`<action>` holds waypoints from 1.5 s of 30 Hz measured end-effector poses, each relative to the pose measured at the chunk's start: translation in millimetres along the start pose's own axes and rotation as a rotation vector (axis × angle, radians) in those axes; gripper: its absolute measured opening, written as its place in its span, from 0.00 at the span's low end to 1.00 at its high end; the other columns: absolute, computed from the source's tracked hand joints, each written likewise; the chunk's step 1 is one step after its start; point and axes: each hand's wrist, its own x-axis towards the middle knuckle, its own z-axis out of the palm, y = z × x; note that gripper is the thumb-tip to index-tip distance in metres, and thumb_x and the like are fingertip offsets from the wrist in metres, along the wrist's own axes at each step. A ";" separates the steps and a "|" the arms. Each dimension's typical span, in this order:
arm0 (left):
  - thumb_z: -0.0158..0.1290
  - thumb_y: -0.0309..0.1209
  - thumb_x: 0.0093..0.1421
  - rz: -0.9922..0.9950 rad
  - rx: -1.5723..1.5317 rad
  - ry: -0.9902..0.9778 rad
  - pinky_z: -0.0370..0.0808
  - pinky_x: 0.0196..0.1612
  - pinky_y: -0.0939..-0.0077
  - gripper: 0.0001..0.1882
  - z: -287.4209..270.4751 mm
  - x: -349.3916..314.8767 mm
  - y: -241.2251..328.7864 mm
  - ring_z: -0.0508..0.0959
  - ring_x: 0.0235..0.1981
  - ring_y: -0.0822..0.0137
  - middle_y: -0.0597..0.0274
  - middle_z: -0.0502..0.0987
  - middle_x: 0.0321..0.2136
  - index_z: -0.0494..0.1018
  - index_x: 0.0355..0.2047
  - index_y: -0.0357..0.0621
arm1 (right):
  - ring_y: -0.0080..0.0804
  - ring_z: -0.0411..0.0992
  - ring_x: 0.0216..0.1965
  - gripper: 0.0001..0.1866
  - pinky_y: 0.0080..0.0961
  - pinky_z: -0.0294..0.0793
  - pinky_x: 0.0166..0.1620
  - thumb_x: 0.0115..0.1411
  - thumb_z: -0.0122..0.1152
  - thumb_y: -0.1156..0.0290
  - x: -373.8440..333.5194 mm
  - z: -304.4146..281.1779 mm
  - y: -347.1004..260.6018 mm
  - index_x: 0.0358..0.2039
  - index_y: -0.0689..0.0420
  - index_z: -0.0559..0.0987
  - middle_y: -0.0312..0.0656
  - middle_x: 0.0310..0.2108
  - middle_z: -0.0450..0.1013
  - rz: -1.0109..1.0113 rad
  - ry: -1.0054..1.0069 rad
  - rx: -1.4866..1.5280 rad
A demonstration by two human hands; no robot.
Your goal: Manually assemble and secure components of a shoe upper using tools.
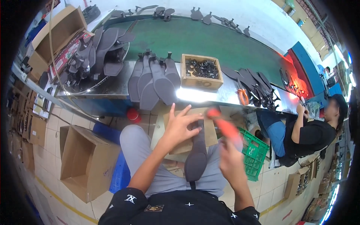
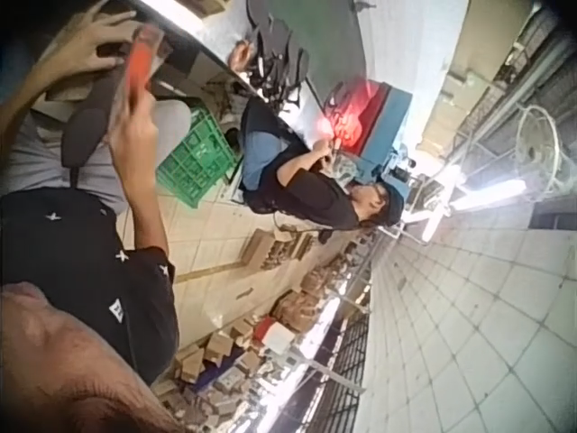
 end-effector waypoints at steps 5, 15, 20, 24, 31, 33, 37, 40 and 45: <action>0.58 0.37 0.60 0.081 -0.005 0.097 0.36 0.69 0.33 0.12 -8.8 -10.8 -1.5 0.68 0.63 0.60 0.70 0.80 0.49 0.81 0.44 0.54 | 0.36 0.71 0.19 0.12 0.32 0.69 0.26 0.68 0.51 0.72 6.3 -8.5 7.2 0.48 0.62 0.75 0.47 0.19 0.70 0.147 0.099 0.094; 0.52 0.33 0.66 -0.118 -0.952 -0.360 0.67 0.33 0.71 0.13 -103.0 -71.2 100.3 0.73 0.30 0.68 0.60 0.69 0.26 0.77 0.36 0.32 | 0.47 0.75 0.38 0.24 0.36 0.75 0.35 0.61 0.60 0.70 31.9 29.7 45.7 0.58 0.56 0.71 0.49 0.45 0.73 -0.111 -0.283 -0.216; 0.49 0.34 0.68 -0.294 -1.056 -0.514 0.66 0.41 0.72 0.14 -115.5 -75.4 109.1 0.72 0.36 0.70 0.61 0.72 0.30 0.77 0.39 0.33 | 0.46 0.72 0.49 0.24 0.41 0.70 0.53 0.62 0.61 0.61 45.1 25.6 28.2 0.56 0.57 0.73 0.48 0.53 0.71 -0.392 -0.334 -0.058; 0.47 0.37 0.70 -0.481 -1.359 -0.560 0.67 0.53 0.74 0.17 -102.9 -81.0 116.4 0.74 0.45 0.69 0.59 0.77 0.39 0.77 0.42 0.33 | 0.42 0.72 0.50 0.27 0.40 0.69 0.56 0.64 0.58 0.49 -0.5 35.1 0.2 0.47 0.64 0.75 0.51 0.48 0.73 0.087 -0.439 1.363; 0.41 0.38 0.72 -0.506 -1.451 -0.778 0.66 0.57 0.72 0.18 -106.0 -79.4 128.8 0.73 0.50 0.66 0.56 0.76 0.42 0.74 0.43 0.34 | 0.39 0.71 0.40 0.30 0.44 0.67 0.52 0.62 0.51 0.36 -16.6 43.1 -31.3 0.28 0.55 0.73 0.39 0.30 0.71 0.258 -0.276 1.586; 0.41 0.38 0.72 -0.515 -1.482 -0.776 0.66 0.58 0.72 0.18 -103.3 -81.8 130.0 0.73 0.51 0.66 0.56 0.76 0.43 0.74 0.44 0.34 | 0.39 0.71 0.40 0.31 0.45 0.67 0.52 0.63 0.49 0.35 -17.5 41.3 -30.1 0.27 0.54 0.73 0.38 0.29 0.71 0.165 -0.305 1.570; 0.41 0.37 0.72 -0.531 -1.577 -0.792 0.65 0.59 0.72 0.18 -94.7 -89.4 131.4 0.72 0.52 0.65 0.55 0.75 0.43 0.74 0.44 0.33 | 0.39 0.71 0.39 0.32 0.44 0.66 0.51 0.64 0.46 0.35 -19.7 38.2 -31.3 0.26 0.54 0.72 0.38 0.27 0.71 0.183 -0.308 1.557; 0.41 0.36 0.72 -0.528 -1.629 -0.767 0.65 0.59 0.72 0.18 -90.6 -91.6 132.2 0.72 0.52 0.64 0.55 0.75 0.44 0.74 0.45 0.32 | 0.42 0.70 0.40 0.33 0.45 0.69 0.52 0.65 0.48 0.38 -22.2 36.3 -26.5 0.33 0.62 0.76 0.43 0.32 0.72 0.115 -0.330 1.566; 0.42 0.35 0.72 -0.530 -1.615 -0.737 0.65 0.59 0.72 0.17 -85.0 -91.8 127.1 0.72 0.52 0.64 0.55 0.75 0.44 0.74 0.45 0.32 | 0.43 0.70 0.40 0.30 0.43 0.69 0.50 0.67 0.48 0.43 -20.2 40.2 -24.3 0.33 0.62 0.76 0.44 0.30 0.73 0.156 -0.327 1.613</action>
